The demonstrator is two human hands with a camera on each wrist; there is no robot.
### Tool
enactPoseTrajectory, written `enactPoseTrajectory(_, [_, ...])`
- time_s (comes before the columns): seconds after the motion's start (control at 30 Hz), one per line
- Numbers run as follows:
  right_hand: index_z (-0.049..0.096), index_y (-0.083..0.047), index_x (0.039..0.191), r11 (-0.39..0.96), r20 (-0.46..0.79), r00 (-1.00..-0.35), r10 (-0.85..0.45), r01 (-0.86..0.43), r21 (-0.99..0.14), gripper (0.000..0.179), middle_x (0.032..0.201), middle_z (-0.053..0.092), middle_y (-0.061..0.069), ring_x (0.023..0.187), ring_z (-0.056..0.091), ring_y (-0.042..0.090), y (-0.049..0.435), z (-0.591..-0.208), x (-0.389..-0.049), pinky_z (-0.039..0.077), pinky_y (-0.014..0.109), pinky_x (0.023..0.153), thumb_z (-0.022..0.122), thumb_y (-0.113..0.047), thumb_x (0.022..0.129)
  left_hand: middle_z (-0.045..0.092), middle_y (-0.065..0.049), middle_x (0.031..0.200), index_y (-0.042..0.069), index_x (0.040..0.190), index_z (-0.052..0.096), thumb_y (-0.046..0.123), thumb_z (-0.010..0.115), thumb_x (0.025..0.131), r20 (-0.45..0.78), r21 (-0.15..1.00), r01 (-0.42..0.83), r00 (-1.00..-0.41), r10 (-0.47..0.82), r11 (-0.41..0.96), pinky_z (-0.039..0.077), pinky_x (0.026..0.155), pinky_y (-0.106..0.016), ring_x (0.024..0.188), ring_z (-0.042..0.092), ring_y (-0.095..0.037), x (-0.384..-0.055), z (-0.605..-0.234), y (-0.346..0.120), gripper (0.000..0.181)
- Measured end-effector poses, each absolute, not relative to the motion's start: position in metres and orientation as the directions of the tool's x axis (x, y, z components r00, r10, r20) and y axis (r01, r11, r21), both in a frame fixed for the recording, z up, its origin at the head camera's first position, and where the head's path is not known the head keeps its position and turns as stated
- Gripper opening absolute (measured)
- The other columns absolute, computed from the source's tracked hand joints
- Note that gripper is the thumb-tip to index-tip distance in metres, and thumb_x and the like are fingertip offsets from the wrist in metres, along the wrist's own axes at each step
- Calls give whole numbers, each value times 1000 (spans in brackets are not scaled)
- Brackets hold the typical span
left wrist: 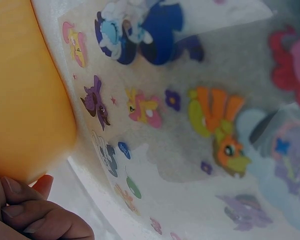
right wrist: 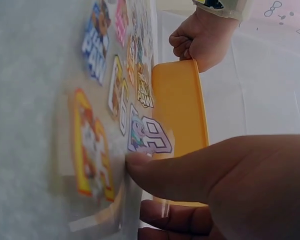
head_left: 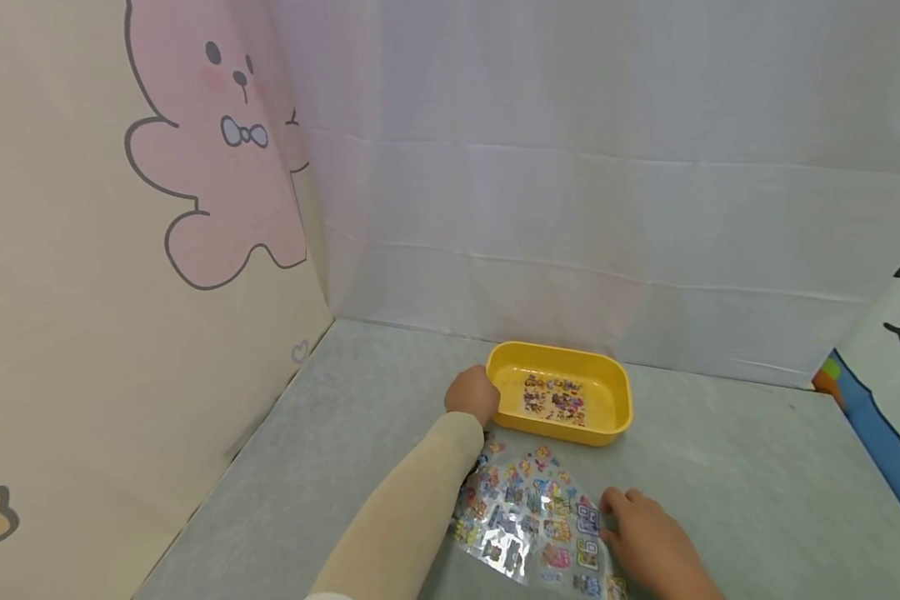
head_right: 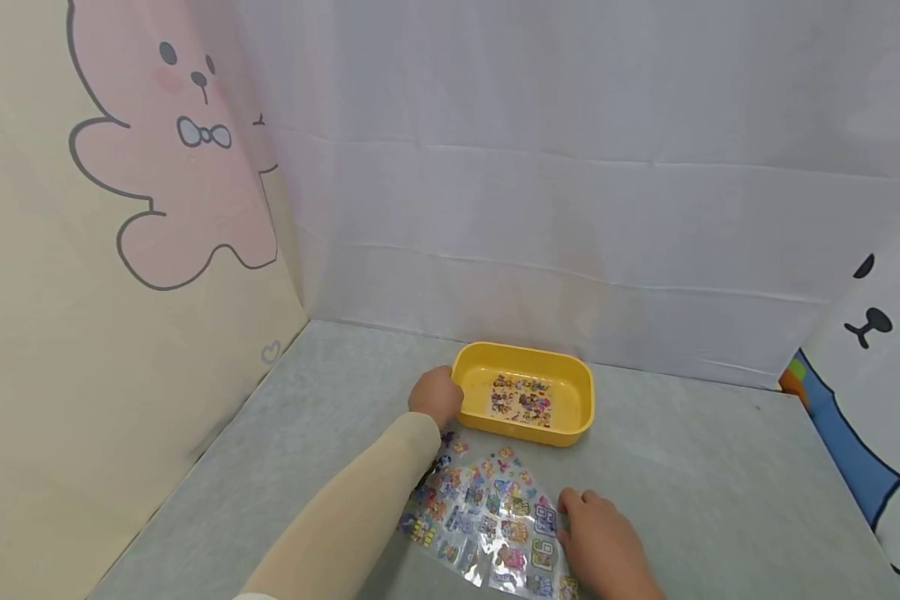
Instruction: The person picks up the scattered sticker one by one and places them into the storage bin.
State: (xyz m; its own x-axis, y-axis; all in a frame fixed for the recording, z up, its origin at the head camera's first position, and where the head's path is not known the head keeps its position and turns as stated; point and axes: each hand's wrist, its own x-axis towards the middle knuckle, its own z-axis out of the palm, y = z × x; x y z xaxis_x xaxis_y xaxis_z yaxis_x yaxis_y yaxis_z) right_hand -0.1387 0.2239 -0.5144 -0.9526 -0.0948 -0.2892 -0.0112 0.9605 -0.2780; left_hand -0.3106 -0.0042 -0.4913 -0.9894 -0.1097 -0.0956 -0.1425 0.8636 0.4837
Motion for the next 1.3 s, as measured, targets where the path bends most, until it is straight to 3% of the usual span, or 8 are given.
enactPoseTrajectory(0.3, [62,-13,105,963,-307,-948,-78,8,-270,18,81,58,0,69,53,18,219,-512,-137,51,43,66,76,-14,92,72,-7,97,4,117,71,15,64,100,-89,479,-135,-990,-105,867,58,78,-41,80,64,-17,-311,-491,-5,21])
enactPoseTrajectory(0.47, [60,-11,107,913,-323,-945,-51,88,-399,16,77,57,0,66,52,18,223,-510,-139,48,38,61,69,-9,94,71,-6,93,4,114,71,14,63,100,-94,487,-138,-990,-105,863,57,77,-40,77,62,-17,-310,-492,-4,18])
enactPoseTrajectory(0.9, [56,-10,91,658,-204,-978,-47,123,-743,23,79,51,1,73,49,18,237,-517,-141,39,30,60,77,-6,86,68,-4,86,4,108,72,11,64,99,-75,516,-126,-992,-102,847,56,74,-39,72,60,-17,-309,-496,-5,14])
enactPoseTrajectory(1.07, [64,-10,93,675,-193,-981,-12,134,-725,17,79,57,0,72,52,18,239,-516,-143,44,31,62,80,-10,86,67,-4,85,4,108,72,11,63,99,-72,516,-128,-992,-106,847,56,74,-38,72,60,-17,-308,-495,-5,14])
enactPoseTrajectory(1.3, [73,-5,111,670,-247,-969,30,203,-715,16,78,62,1,69,55,19,240,-516,-149,46,34,60,65,-9,97,69,-5,87,4,110,72,12,63,99,-74,507,-130,-991,-108,852,56,74,-39,73,61,-16,-309,-494,-4,16])
